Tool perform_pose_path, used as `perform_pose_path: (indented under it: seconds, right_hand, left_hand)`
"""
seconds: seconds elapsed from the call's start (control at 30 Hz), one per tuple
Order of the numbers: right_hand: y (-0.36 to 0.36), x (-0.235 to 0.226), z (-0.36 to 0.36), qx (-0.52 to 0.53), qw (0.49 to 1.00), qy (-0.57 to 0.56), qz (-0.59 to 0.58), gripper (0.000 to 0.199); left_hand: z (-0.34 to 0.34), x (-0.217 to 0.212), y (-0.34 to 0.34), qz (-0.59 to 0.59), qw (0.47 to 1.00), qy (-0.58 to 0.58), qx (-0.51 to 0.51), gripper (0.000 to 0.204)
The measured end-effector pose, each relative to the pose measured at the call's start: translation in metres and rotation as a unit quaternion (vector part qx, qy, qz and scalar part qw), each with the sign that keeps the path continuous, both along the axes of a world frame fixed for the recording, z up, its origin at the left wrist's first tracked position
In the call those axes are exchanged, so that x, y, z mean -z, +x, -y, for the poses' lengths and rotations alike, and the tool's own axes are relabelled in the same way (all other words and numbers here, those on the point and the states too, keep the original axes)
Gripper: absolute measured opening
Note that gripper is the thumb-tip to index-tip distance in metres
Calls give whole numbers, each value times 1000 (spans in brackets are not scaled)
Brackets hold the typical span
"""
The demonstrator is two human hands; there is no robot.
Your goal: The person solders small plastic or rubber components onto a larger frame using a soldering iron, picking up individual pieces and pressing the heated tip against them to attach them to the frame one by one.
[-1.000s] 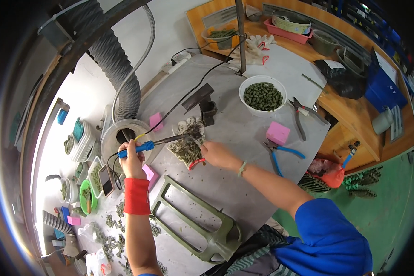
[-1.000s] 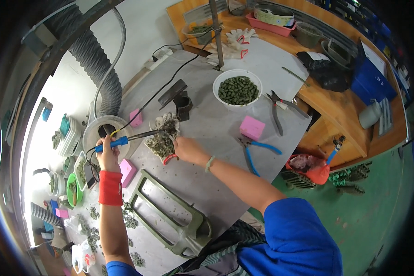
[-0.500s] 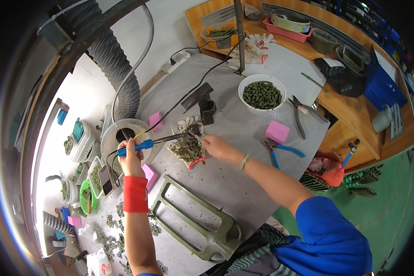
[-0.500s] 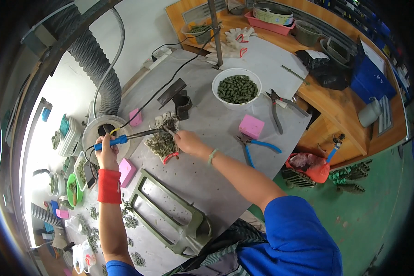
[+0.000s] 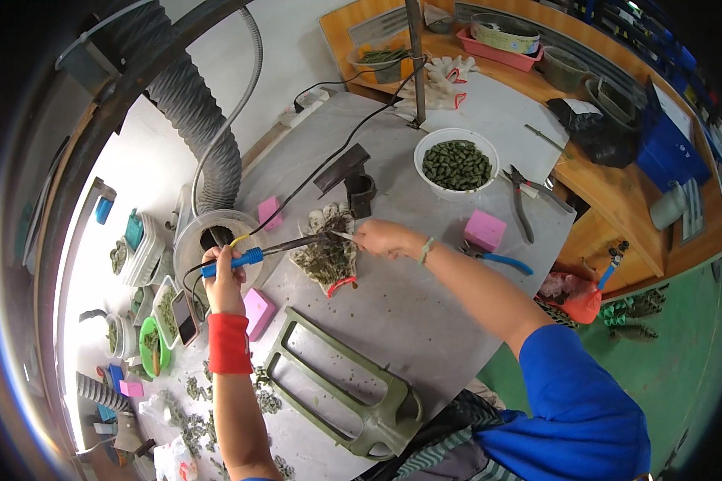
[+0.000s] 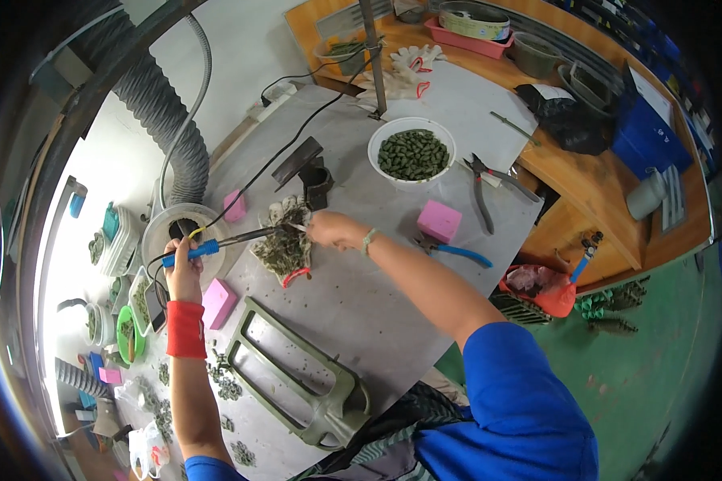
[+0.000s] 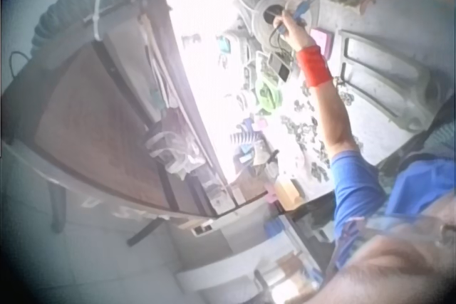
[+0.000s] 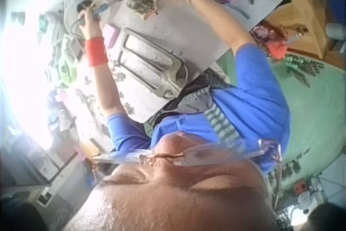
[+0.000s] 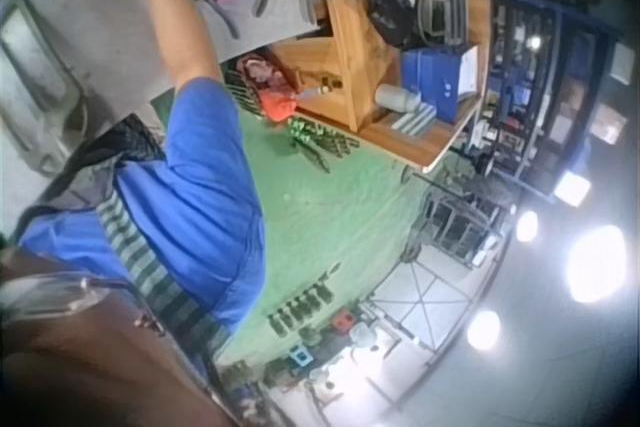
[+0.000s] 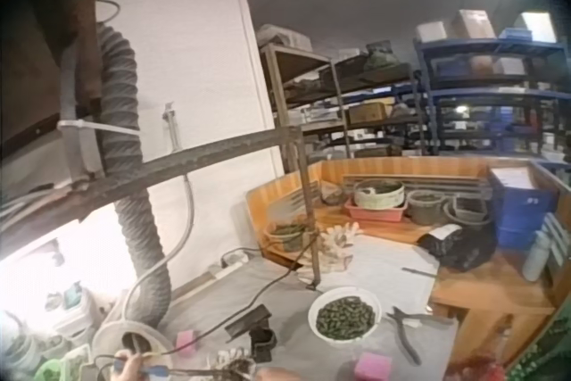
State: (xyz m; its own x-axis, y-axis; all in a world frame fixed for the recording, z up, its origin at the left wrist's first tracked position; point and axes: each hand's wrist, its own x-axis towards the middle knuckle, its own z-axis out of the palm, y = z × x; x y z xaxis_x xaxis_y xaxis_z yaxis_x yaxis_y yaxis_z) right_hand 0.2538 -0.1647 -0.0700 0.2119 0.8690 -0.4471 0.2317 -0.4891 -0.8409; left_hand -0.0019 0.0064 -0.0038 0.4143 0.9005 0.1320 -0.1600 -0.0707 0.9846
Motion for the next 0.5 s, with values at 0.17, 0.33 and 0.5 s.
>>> perform_pose_path:
  seconds: [0.17, 0.33, 0.5]
  right_hand:
    - [-4, 3, 0, 8, 992, 32, -125, 23]
    - [2, 0, -10, -5, 996, 3, -90, 26]
    - [5, 24, -1, 27, 990, -17, -139, 31]
  left_hand:
    - [-3, 2, -1, 25, 1000, -4, 14, 9]
    - [-7, 7, -5, 19, 1000, -14, 3, 9]
    - [-8, 10, -2, 37, 999, -28, 6, 10]
